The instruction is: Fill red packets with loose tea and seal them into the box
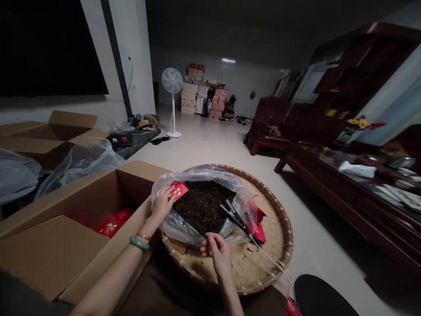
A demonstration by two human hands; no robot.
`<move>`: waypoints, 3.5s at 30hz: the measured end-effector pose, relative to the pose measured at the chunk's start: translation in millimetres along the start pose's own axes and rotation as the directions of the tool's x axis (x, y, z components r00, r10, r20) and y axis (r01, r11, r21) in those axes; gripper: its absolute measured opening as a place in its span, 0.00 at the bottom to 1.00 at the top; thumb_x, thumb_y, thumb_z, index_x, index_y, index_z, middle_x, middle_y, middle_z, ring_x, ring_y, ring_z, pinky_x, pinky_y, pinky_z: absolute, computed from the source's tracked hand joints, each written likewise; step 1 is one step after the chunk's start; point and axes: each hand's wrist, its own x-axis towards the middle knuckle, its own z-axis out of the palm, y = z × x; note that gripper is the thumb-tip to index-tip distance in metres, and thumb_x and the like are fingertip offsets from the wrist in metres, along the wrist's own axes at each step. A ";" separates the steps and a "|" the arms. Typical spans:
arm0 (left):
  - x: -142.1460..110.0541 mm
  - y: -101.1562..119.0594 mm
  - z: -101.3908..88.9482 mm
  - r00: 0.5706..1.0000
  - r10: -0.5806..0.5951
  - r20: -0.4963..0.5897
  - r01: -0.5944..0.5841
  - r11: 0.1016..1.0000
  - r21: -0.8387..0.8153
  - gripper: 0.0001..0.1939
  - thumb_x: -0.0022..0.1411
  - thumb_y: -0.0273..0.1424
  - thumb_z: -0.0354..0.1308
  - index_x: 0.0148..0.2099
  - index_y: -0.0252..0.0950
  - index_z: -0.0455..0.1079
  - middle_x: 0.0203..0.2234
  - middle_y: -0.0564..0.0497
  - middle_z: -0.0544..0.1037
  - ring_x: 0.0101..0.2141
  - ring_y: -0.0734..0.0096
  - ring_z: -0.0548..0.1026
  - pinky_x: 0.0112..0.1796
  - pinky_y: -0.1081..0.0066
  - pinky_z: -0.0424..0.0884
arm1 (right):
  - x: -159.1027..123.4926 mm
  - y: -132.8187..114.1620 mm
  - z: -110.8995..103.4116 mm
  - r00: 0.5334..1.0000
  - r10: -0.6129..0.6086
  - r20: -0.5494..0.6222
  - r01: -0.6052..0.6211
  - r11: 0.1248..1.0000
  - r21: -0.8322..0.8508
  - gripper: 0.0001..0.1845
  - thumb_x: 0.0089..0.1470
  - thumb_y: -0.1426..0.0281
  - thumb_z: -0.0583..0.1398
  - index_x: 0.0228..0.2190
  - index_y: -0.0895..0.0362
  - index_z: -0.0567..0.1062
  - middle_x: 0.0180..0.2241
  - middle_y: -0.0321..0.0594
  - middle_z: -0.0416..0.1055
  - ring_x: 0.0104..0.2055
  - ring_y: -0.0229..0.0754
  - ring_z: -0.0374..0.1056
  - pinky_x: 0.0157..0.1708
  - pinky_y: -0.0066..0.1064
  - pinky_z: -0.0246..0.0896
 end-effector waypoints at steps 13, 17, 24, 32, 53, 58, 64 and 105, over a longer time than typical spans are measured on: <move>19.5 -13.9 6.1 0.989 0.096 0.115 -0.138 0.881 0.452 0.13 0.58 0.27 0.57 0.46 0.34 0.73 0.41 0.42 0.73 0.44 0.55 0.67 0.47 0.61 0.63 | 21.8 0.7 1.0 0.998 0.059 -0.015 -0.060 0.997 -0.057 0.28 0.33 0.48 0.67 0.28 0.59 0.75 0.20 0.40 0.74 0.20 0.40 0.68 0.17 0.27 0.57; 13.1 -15.2 6.7 0.989 0.112 0.097 -0.145 0.854 0.500 0.14 0.61 0.28 0.54 0.48 0.37 0.73 0.40 0.42 0.73 0.43 0.56 0.67 0.45 0.61 0.64 | 34.5 -4.4 2.0 0.998 0.059 0.000 -0.059 0.995 -0.087 0.28 0.33 0.48 0.67 0.29 0.59 0.75 0.20 0.40 0.74 0.20 0.40 0.68 0.18 0.27 0.58; 11.6 -22.7 9.8 0.986 0.159 0.056 -0.168 0.911 0.376 0.15 0.60 0.26 0.55 0.48 0.40 0.73 0.36 0.45 0.78 0.40 0.58 0.72 0.44 0.60 0.66 | 48.3 1.9 -1.4 0.997 0.060 0.047 -0.053 0.988 -0.143 0.27 0.37 0.48 0.65 0.31 0.59 0.76 0.22 0.42 0.75 0.23 0.40 0.69 0.20 0.27 0.60; 9.7 6.8 21.3 0.985 -0.169 -0.022 0.162 0.970 -0.184 0.10 0.46 0.34 0.66 0.32 0.35 0.78 0.21 0.51 0.79 0.22 0.68 0.74 0.26 0.70 0.71 | 69.5 -17.4 -0.8 0.940 -0.316 0.131 0.338 0.796 -0.502 0.21 0.55 0.59 0.57 0.47 0.56 0.71 0.44 0.49 0.72 0.42 0.48 0.71 0.37 0.38 0.70; -36.8 45.1 55.8 0.791 -0.422 0.442 0.611 0.571 -0.549 0.18 0.37 0.34 0.71 0.31 0.31 0.74 0.23 0.51 0.79 0.23 0.74 0.75 0.27 0.75 0.72 | 98.6 -39.8 11.0 0.543 -0.750 0.378 0.724 0.191 -0.662 0.18 0.57 0.74 0.56 0.50 0.56 0.72 0.45 0.50 0.73 0.46 0.46 0.69 0.46 0.39 0.67; -41.3 44.4 58.6 0.809 -0.395 0.435 0.586 0.589 -0.556 0.16 0.39 0.34 0.70 0.31 0.31 0.74 0.23 0.51 0.79 0.24 0.75 0.74 0.28 0.77 0.72 | 98.9 -39.2 9.2 0.582 -0.776 0.243 0.706 0.334 -0.625 0.13 0.57 0.72 0.57 0.43 0.56 0.76 0.41 0.47 0.76 0.43 0.44 0.72 0.43 0.37 0.69; -43.9 46.3 62.0 0.833 -0.387 0.395 0.552 0.637 -0.539 0.15 0.40 0.35 0.69 0.31 0.32 0.75 0.22 0.50 0.79 0.24 0.73 0.75 0.28 0.75 0.73 | 100.0 -35.6 8.0 0.697 -0.706 0.130 0.620 0.502 -0.603 0.10 0.57 0.68 0.57 0.36 0.54 0.78 0.40 0.44 0.76 0.41 0.43 0.73 0.45 0.37 0.69; -11.1 45.4 55.6 0.712 -0.219 0.668 0.650 0.564 -0.509 0.26 0.44 0.43 0.67 0.42 0.30 0.76 0.36 0.43 0.81 0.35 0.59 0.79 0.35 0.62 0.78 | 94.6 -62.5 -1.3 0.952 0.024 0.304 -0.010 0.999 -0.049 0.17 0.41 0.61 0.66 0.34 0.57 0.80 0.29 0.36 0.77 0.31 0.40 0.71 0.30 0.31 0.71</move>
